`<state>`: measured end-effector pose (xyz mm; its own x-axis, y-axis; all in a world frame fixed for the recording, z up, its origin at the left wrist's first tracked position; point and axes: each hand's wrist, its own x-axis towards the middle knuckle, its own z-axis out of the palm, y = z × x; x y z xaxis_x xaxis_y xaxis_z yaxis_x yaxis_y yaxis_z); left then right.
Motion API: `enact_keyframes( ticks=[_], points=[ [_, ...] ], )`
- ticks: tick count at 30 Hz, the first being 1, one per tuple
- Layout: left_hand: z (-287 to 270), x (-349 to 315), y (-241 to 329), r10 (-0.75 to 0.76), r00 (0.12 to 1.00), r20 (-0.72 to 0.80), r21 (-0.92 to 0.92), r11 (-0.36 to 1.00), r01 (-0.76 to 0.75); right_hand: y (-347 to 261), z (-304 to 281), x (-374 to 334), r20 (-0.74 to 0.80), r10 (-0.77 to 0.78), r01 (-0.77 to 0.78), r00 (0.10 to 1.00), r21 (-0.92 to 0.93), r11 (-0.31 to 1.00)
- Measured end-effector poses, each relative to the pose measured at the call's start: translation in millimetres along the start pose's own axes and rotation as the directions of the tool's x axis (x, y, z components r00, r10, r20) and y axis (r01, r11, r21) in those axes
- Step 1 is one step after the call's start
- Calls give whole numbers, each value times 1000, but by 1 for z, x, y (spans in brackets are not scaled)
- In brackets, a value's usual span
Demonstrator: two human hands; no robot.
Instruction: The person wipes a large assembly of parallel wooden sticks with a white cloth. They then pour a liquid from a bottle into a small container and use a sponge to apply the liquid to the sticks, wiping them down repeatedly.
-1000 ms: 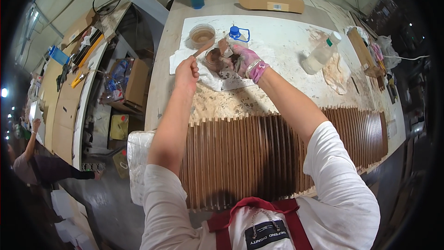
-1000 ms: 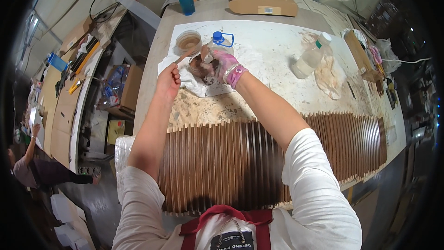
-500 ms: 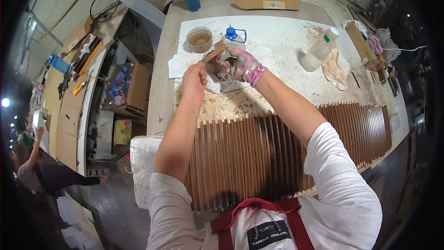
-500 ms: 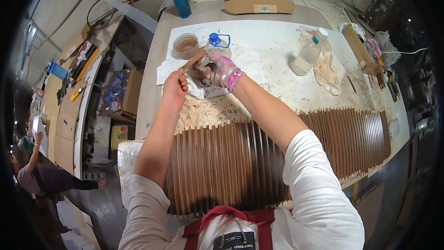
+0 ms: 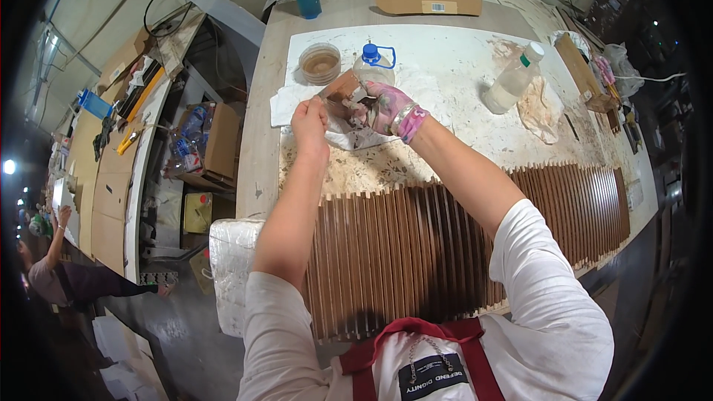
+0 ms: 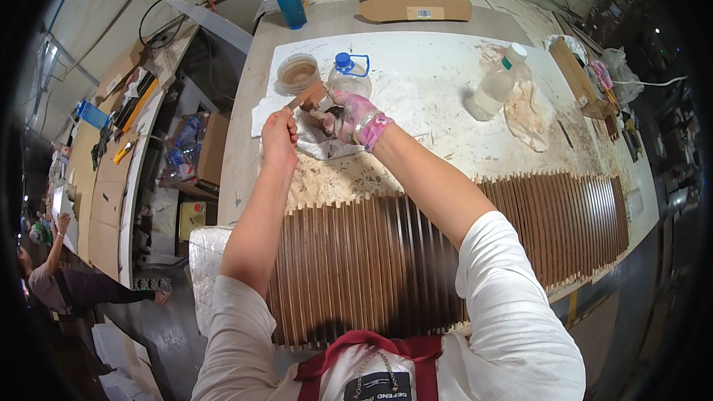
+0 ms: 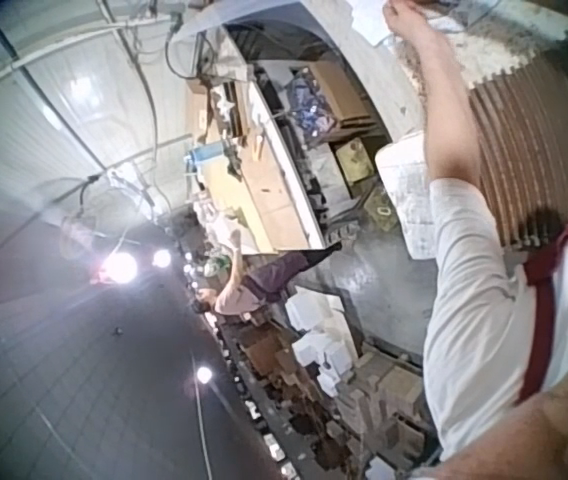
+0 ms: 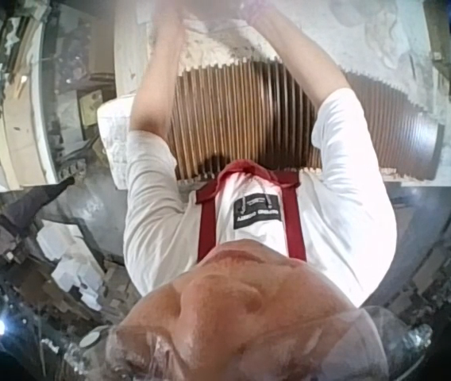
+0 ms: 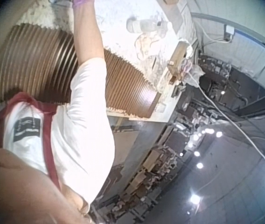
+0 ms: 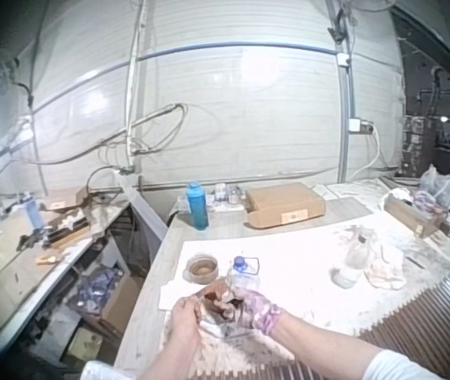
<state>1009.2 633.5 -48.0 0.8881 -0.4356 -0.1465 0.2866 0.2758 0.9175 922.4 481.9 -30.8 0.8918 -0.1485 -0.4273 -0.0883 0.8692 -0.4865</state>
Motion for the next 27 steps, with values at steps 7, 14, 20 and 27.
enact_keyframes(
  ticks=[7, 14, 20, 27],
  points=[
    [-9, 11, 12, 285, 959, -3, 309, 912, -270, 0, -3, -14, -67, -170, 155, 983, -189, 970],
    [7, -3, 32, 497, 826, 265, 769, 408, -492, -2, -5, 6, 232, -646, 484, 727, -841, 243],
    [13, -2, 28, 545, 721, 429, 809, 123, -574, 0, 27, 15, 442, -654, 452, 614, -876, -168],
    [5, -3, 23, 507, 688, 519, 813, -45, -580, -24, 17, 27, 212, -429, 470, 878, -553, 688]
  ],
)
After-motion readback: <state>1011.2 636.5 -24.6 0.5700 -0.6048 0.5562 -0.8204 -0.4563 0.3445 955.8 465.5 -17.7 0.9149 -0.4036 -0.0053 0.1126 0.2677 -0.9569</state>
